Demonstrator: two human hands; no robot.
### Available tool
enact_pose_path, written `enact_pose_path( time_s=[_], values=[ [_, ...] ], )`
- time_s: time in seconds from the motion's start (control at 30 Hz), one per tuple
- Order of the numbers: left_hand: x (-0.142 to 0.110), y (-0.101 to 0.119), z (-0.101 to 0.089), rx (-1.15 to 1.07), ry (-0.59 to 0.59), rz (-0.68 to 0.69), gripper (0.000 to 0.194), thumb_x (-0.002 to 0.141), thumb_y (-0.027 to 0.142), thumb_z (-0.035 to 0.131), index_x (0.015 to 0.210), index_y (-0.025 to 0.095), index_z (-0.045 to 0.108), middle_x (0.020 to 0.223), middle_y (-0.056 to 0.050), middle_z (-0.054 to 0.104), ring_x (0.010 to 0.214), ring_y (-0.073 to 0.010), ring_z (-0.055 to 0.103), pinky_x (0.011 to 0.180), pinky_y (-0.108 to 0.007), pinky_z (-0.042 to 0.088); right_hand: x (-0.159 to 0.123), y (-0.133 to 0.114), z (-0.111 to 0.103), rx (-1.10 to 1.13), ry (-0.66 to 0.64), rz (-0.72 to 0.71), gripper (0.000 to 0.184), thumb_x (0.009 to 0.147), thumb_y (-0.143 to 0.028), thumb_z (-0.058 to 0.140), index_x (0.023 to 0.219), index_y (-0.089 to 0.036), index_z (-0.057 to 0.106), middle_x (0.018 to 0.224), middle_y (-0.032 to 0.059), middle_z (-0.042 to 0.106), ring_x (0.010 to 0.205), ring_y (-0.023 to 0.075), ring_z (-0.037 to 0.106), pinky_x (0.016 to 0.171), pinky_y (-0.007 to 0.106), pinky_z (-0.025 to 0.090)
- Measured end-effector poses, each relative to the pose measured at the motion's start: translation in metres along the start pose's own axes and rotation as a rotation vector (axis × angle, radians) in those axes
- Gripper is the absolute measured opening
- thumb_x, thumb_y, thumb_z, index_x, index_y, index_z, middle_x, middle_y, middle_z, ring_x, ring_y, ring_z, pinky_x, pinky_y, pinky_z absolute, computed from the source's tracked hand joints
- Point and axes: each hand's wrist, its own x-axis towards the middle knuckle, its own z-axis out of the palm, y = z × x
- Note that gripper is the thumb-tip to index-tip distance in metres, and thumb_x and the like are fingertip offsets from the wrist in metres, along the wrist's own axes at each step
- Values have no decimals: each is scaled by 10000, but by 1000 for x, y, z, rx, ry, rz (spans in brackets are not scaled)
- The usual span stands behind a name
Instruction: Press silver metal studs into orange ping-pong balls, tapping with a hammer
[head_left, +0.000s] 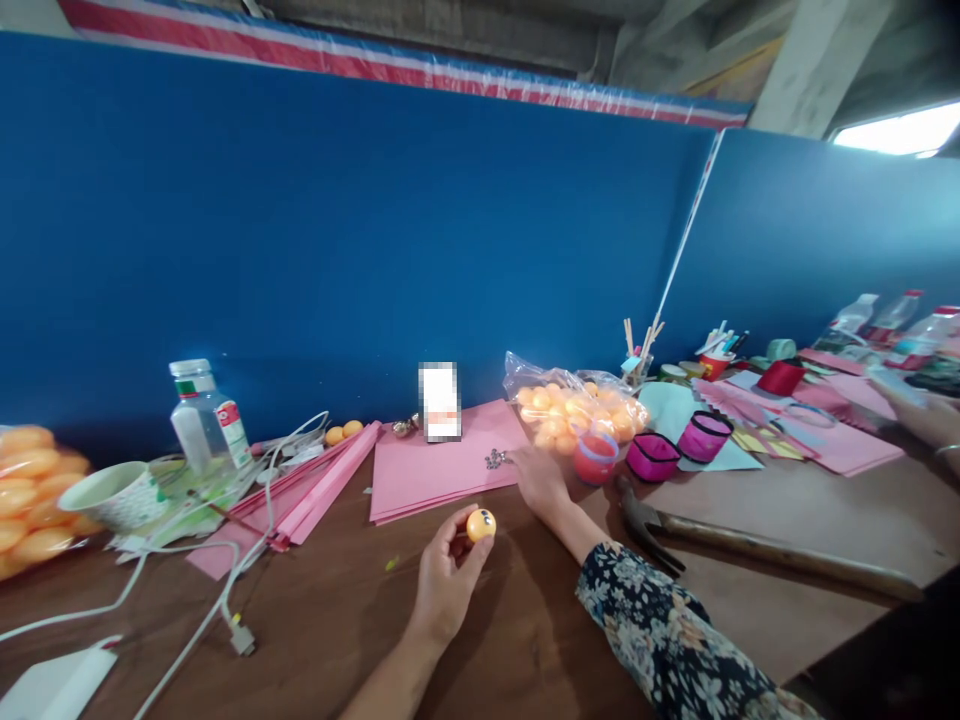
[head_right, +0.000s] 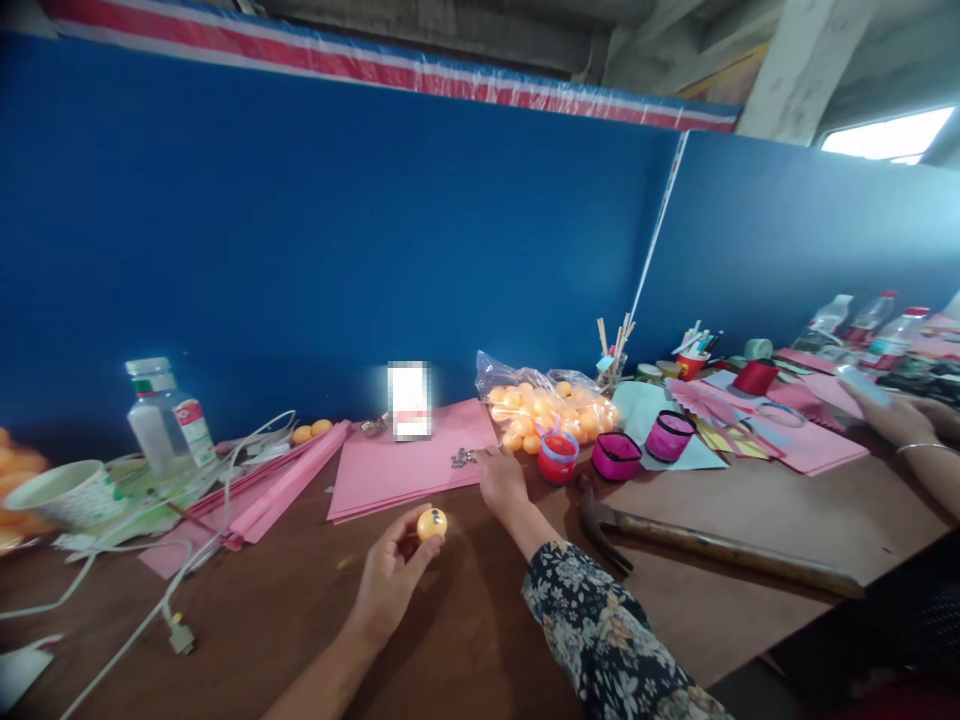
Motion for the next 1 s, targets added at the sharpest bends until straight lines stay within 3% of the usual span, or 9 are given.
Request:
enact_pose_path(
  time_s=[0.7,1.0],
  values=[
    [-1,2,0,7,26,-39,436,674,297,653,1076,162,553,981,-77,639,888,-201,606,772,-317,497,3,3,4,6,69,92,220,881,-206,358,893,-179,576,934,82,579,833,191,502,704,263,347],
    [-1,5,3,-118,69,-52,562,662,296,667,1188,207,492,951,-49,638,759,-154,630,698,-290,516,-2,3,4,37,141,156,227,877,-226,339,857,-170,558,823,74,607,782,187,528,667,252,335]
  ],
)
